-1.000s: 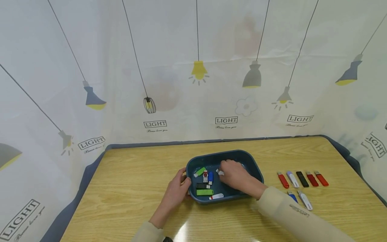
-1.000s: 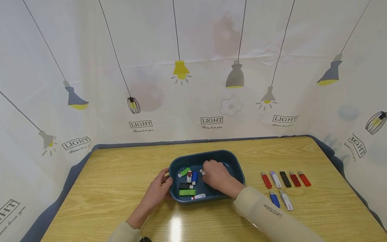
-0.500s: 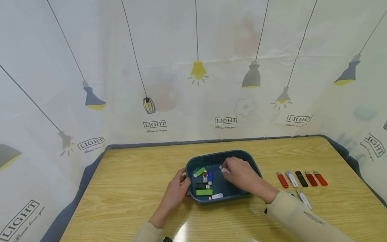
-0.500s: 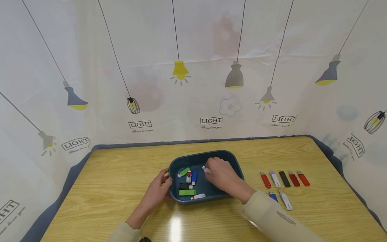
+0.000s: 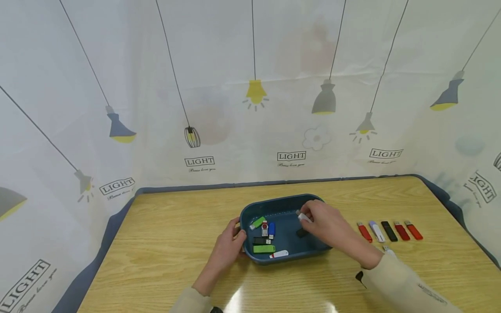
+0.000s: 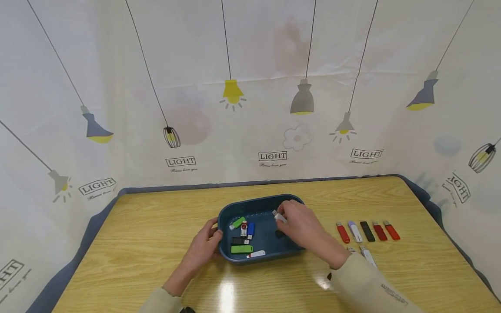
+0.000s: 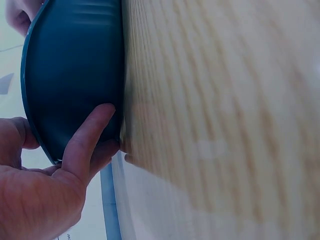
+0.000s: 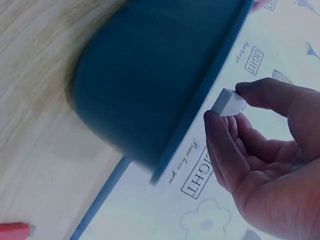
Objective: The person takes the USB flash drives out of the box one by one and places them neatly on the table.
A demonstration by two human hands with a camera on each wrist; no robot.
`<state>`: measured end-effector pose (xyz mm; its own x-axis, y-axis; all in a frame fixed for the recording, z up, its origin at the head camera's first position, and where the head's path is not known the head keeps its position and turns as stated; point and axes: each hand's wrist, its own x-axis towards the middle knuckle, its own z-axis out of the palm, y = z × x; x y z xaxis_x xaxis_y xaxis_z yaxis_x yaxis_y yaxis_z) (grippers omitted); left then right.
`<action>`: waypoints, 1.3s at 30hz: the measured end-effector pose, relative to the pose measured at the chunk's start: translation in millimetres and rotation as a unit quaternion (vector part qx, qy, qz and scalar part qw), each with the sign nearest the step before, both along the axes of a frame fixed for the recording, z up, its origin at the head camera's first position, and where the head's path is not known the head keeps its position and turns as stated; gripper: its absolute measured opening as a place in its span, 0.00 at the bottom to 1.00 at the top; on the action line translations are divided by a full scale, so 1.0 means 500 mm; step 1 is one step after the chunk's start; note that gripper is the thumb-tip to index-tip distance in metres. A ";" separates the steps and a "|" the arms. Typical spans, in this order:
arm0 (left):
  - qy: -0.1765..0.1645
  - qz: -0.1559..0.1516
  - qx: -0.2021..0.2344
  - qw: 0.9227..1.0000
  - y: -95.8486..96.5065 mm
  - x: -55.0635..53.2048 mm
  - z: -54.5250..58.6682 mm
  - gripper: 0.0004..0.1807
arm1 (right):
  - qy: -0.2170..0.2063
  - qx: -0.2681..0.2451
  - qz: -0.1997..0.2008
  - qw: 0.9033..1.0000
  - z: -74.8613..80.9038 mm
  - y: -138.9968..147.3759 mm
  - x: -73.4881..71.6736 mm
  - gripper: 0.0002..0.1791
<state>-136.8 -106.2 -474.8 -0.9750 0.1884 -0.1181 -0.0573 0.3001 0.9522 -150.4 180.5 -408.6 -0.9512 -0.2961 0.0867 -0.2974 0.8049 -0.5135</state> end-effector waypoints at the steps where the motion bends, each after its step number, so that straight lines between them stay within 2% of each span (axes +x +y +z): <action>1: 0.000 0.000 0.000 1.000 0.000 0.000 0.000 0.30 | -0.003 -0.003 -0.001 1.000 0.003 0.004 0.002 0.07; 13: -0.001 0.001 0.000 1.000 0.000 -0.001 -0.001 0.30 | -0.014 -0.017 -0.018 1.000 0.024 0.041 0.019 0.06; 20: -0.003 -0.001 -0.001 1.000 0.000 -0.002 -0.001 0.30 | 0.005 -0.008 -0.031 0.999 0.026 0.065 0.028 0.08; 26: -0.003 -0.002 -0.001 1.000 0.000 -0.001 0.001 0.30 | -0.011 -0.015 -0.046 0.999 0.032 0.089 0.040 0.08; 39: 0.005 -0.007 0.013 1.000 -0.003 -0.004 -0.002 0.29 | 0.021 -0.004 -0.081 0.996 0.029 0.136 0.065 0.10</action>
